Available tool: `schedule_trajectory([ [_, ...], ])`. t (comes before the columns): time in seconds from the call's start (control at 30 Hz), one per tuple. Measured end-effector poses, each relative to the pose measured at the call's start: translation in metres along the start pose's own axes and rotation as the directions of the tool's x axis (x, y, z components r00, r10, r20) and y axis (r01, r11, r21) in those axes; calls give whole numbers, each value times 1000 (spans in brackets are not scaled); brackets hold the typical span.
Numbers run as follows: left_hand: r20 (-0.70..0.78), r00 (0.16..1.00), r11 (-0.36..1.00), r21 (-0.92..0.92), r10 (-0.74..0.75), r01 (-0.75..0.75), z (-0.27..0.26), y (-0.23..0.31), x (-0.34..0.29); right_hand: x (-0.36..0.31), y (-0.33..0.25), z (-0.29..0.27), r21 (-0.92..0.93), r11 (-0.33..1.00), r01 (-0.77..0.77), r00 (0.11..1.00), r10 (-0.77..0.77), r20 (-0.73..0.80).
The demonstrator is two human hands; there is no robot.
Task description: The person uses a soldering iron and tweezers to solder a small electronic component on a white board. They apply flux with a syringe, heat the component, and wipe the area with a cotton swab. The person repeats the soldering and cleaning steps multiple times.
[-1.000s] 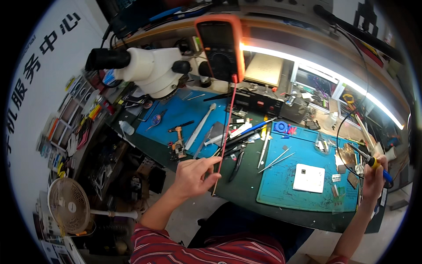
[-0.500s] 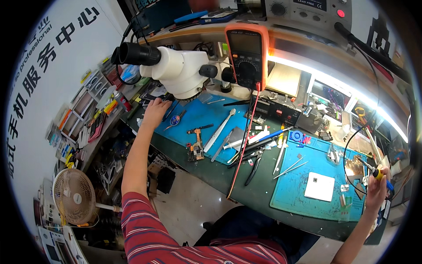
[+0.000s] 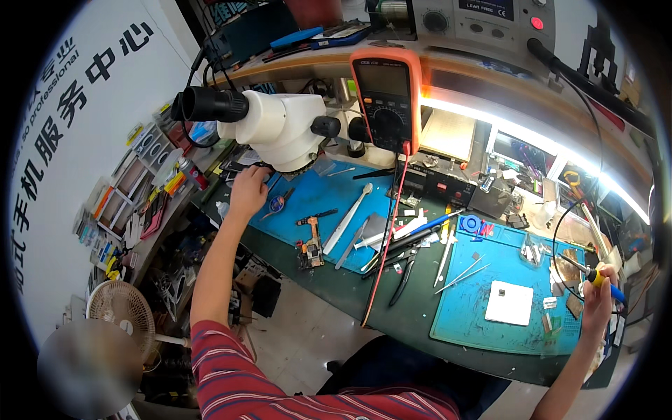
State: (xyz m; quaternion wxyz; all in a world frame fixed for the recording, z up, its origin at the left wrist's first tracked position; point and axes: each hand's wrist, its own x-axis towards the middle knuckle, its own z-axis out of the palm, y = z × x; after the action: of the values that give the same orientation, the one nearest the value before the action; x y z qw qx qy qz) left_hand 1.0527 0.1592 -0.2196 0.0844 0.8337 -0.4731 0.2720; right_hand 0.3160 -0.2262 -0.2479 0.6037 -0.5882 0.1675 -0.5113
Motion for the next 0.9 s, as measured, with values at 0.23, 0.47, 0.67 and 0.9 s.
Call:
schedule_trajectory([
  [0.23,437,891,382,-808,-121,448,-81,118,-76,-3,5,-28,39,999,-36,997,33,70],
  [0.47,577,681,-330,-601,452,728,-115,228,-97,-2,-9,13,8,999,-40,991,39,129],
  [0.67,284,715,-129,-877,638,464,-102,275,-90,-16,-9,56,-112,993,38,992,-24,120],
  [0.9,177,688,191,-980,704,57,-116,360,-66,-41,-41,117,-571,786,237,941,-41,335],
])
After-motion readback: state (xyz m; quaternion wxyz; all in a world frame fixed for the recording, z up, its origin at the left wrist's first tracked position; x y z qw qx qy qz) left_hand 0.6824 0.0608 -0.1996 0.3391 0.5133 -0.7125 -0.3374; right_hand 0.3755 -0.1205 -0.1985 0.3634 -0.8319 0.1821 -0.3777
